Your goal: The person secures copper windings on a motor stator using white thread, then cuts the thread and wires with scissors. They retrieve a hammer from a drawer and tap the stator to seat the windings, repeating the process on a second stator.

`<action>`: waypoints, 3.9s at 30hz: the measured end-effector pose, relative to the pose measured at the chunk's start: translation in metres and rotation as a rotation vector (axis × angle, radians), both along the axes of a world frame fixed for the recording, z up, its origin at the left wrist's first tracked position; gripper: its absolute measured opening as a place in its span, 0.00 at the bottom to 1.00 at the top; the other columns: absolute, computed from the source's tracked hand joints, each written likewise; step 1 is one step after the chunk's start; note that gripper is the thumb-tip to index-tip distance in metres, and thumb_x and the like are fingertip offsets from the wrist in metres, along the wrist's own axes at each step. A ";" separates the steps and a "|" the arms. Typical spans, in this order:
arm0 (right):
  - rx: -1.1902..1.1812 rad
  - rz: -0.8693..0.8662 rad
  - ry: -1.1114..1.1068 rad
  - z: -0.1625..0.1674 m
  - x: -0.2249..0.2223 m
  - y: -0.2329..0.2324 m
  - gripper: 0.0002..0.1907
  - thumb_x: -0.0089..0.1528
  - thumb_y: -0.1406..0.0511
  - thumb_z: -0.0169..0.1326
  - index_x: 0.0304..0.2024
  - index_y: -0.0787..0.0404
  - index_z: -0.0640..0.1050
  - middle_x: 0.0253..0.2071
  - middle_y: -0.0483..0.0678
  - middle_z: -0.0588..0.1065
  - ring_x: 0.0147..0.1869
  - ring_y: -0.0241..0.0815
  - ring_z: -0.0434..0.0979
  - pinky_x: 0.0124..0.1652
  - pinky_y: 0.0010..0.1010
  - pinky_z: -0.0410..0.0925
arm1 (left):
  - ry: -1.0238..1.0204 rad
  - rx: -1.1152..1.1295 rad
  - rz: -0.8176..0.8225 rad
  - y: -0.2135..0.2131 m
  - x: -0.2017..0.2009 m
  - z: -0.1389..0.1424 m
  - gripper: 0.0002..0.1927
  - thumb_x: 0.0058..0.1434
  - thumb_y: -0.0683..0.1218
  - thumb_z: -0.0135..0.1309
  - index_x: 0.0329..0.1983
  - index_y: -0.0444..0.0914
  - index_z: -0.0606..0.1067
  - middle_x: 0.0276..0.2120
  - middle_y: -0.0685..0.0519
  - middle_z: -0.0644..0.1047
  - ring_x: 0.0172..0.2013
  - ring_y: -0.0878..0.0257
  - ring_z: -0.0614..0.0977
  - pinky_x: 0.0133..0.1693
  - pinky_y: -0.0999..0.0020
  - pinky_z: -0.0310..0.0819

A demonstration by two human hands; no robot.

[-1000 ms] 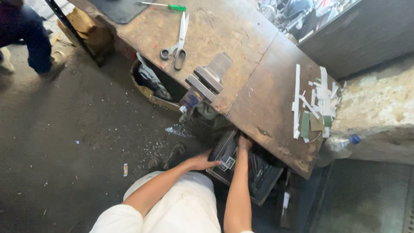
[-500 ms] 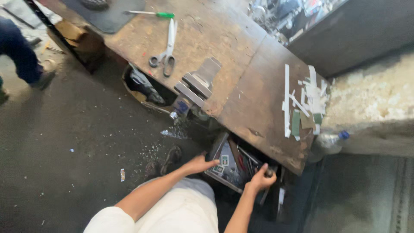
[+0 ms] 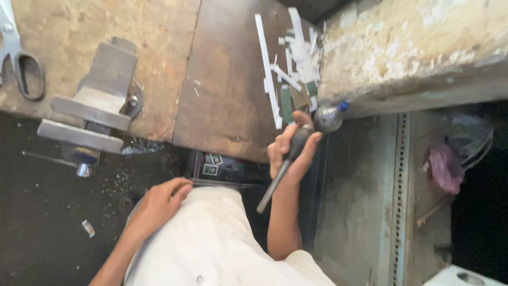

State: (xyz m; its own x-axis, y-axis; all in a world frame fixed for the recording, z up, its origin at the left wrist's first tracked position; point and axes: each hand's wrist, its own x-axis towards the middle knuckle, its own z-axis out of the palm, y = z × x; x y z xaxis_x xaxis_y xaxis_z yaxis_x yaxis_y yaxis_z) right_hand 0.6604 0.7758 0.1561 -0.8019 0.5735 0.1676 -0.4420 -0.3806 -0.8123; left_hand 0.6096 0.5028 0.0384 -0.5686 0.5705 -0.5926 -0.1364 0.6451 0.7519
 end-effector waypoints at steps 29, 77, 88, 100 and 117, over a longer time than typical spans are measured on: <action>0.093 0.313 -0.553 -0.039 -0.203 -0.424 0.19 0.74 0.54 0.45 0.44 0.66 0.73 0.24 0.50 0.72 0.22 0.37 0.70 0.20 0.25 0.61 | 0.516 0.613 0.580 -0.398 -0.292 0.069 0.16 0.66 0.51 0.59 0.49 0.35 0.77 0.42 0.49 0.81 0.40 0.62 0.84 0.41 0.66 0.80; 1.260 0.484 -0.773 -0.022 -0.582 -0.493 0.07 0.68 0.67 0.57 0.45 0.67 0.77 0.29 0.51 0.76 0.29 0.38 0.75 0.32 0.26 0.68 | 0.386 0.155 -0.117 -0.453 -0.646 0.009 0.62 0.43 0.59 0.72 0.75 0.35 0.52 0.67 0.46 0.63 0.66 0.50 0.65 0.65 0.51 0.58; 1.117 0.235 -0.717 -0.058 -0.531 -0.540 0.07 0.68 0.69 0.53 0.48 0.66 0.73 0.27 0.50 0.73 0.28 0.43 0.76 0.29 0.31 0.68 | 0.421 0.302 -0.182 -0.442 -0.639 -0.010 0.60 0.44 0.60 0.71 0.76 0.37 0.54 0.73 0.49 0.58 0.67 0.47 0.63 0.67 0.49 0.60; 1.067 0.354 -0.858 -0.035 -0.542 -0.523 0.06 0.71 0.67 0.54 0.46 0.65 0.75 0.29 0.52 0.74 0.28 0.42 0.73 0.30 0.33 0.68 | 0.546 0.118 -0.131 -0.431 -0.632 0.017 0.61 0.42 0.61 0.71 0.74 0.35 0.56 0.70 0.46 0.60 0.65 0.45 0.64 0.63 0.49 0.58; 0.634 -0.180 -0.721 -0.038 -0.517 -0.523 0.11 0.74 0.60 0.50 0.50 0.60 0.66 0.32 0.51 0.75 0.31 0.36 0.78 0.26 0.24 0.72 | 0.428 0.145 -0.045 -0.421 -0.652 0.036 0.45 0.56 0.54 0.68 0.72 0.36 0.60 0.63 0.40 0.68 0.58 0.42 0.75 0.55 0.52 0.72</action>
